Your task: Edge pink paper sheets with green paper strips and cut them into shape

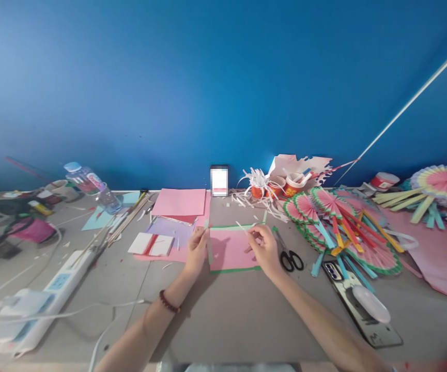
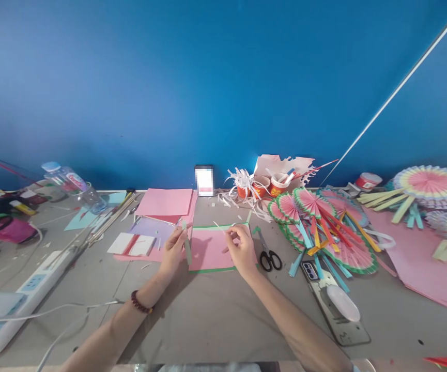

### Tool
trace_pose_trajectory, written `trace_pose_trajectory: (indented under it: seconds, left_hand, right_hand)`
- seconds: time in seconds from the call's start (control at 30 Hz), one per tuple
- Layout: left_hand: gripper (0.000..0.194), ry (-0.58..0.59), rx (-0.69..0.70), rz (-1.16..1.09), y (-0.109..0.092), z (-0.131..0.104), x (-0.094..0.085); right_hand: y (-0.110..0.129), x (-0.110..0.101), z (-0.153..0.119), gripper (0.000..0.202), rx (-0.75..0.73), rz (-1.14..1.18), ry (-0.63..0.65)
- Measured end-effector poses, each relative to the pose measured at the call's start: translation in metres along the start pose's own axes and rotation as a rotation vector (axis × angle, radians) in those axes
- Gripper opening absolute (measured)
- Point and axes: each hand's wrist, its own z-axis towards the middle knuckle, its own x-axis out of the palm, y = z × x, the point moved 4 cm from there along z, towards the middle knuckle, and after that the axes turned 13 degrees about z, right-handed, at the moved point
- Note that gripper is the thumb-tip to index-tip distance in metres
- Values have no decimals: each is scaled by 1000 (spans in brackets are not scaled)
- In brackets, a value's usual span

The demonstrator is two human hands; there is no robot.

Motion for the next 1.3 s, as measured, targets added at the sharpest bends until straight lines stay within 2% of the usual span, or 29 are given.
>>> trace_pose_trajectory:
  seconds: [0.13, 0.23, 0.4, 0.53, 0.63, 0.73, 0.87, 1.07, 1.17, 1.3]
  left_hand:
    - [29, 90, -188, -147, 10, -3, 8]
    - [29, 128, -275, -232, 14, -4, 12]
    - [29, 121, -257, -227, 16, -1, 12]
    - [25, 102, -235, -117, 21, 1, 10]
    - [22, 92, -159, -59, 21, 1, 8]
    - [26, 103, -119, -37, 17, 0, 7]
    - [22, 105, -170, -84, 10, -3, 9]
    - [21, 103, -201, -113, 6, -4, 13]
    - [23, 108, -238, -90, 8, -5, 13]
    - [22, 154, -249, -87, 9, -8, 14]
  right_hand:
    - [4, 1, -2, 22, 8, 42, -5]
    - [1, 6, -4, 24, 164, 142, 60]
    - [-8, 17, -7, 30, 529, 481, 211]
    - [-8, 20, -5, 31, 646, 651, 239]
    - [-6, 20, -5, 31, 691, 704, 293]
    - [1, 21, -5, 27, 698, 702, 425]
    - [15, 25, -8, 25, 714, 614, 570]
    - [30, 36, -10, 30, 748, 417, 586]
    - [29, 41, -5, 29, 760, 314, 569]
    - [24, 49, 7, 29, 758, 304, 508]
